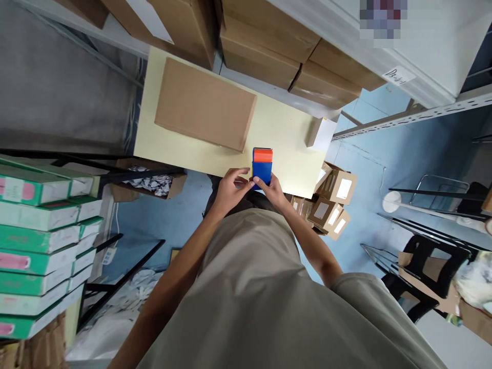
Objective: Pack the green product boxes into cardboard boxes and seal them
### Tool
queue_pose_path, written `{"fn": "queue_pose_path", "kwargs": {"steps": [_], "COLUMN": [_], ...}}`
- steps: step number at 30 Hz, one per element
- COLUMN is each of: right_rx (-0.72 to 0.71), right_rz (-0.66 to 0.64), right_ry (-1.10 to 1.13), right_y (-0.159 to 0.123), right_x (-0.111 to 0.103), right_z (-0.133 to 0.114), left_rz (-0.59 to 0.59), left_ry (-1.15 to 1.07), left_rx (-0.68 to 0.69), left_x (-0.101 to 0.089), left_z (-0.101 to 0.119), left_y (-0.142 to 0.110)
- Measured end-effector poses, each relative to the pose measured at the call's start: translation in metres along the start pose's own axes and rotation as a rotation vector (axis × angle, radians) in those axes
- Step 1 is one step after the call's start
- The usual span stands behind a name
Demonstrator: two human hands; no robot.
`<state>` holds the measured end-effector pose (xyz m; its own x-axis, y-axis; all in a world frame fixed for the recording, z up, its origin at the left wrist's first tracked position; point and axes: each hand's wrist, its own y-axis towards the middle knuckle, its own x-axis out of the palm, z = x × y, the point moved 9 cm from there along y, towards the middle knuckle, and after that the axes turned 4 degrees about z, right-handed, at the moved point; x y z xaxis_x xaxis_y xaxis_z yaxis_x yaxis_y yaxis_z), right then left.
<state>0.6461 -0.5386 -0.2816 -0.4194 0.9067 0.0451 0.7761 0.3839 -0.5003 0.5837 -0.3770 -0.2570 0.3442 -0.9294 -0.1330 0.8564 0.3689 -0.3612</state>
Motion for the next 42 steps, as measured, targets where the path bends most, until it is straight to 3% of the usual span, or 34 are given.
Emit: {"fn": "queue_pose_path", "kwargs": {"steps": [4,7,17,21,27,32,38,42], "right_rx": [-0.082,-0.154,-0.415,-0.511,-0.698,-0.802,-0.858,-0.882], "right_rz": [-0.106,-0.16,-0.321,-0.329,-0.273,-0.252,-0.209,-0.253], "right_ry": [-0.205,-0.405,-0.767,-0.861,-0.947,-0.974,-0.989,-1.009], "right_y": [-0.015,-0.023,-0.051,-0.062,-0.079,-0.087,-0.088,-0.092], "right_x": [-0.013,-0.021,-0.013,-0.01,-0.012,-0.014,-0.016,-0.012], "right_z": [-0.009,-0.016,-0.047,-0.052,-0.071,-0.088,-0.102,-0.107], "left_rz": [-0.051,-0.1,-0.298,-0.296,-0.31,-0.216,-0.139,-0.113], "left_ry": [-0.171,-0.14,-0.04,-0.017,0.083,0.222,0.303,0.306], "left_rx": [-0.077,-0.056,-0.021,0.053,0.251,0.443,0.51,0.51], "left_x": [-0.017,-0.026,-0.028,-0.033,-0.039,-0.047,-0.052,-0.056], "left_z": [0.01,0.029,0.058,0.079,0.13,0.166,0.18,0.181], "left_y": [0.011,0.017,0.009,-0.003,-0.03,-0.049,-0.061,-0.059]}}
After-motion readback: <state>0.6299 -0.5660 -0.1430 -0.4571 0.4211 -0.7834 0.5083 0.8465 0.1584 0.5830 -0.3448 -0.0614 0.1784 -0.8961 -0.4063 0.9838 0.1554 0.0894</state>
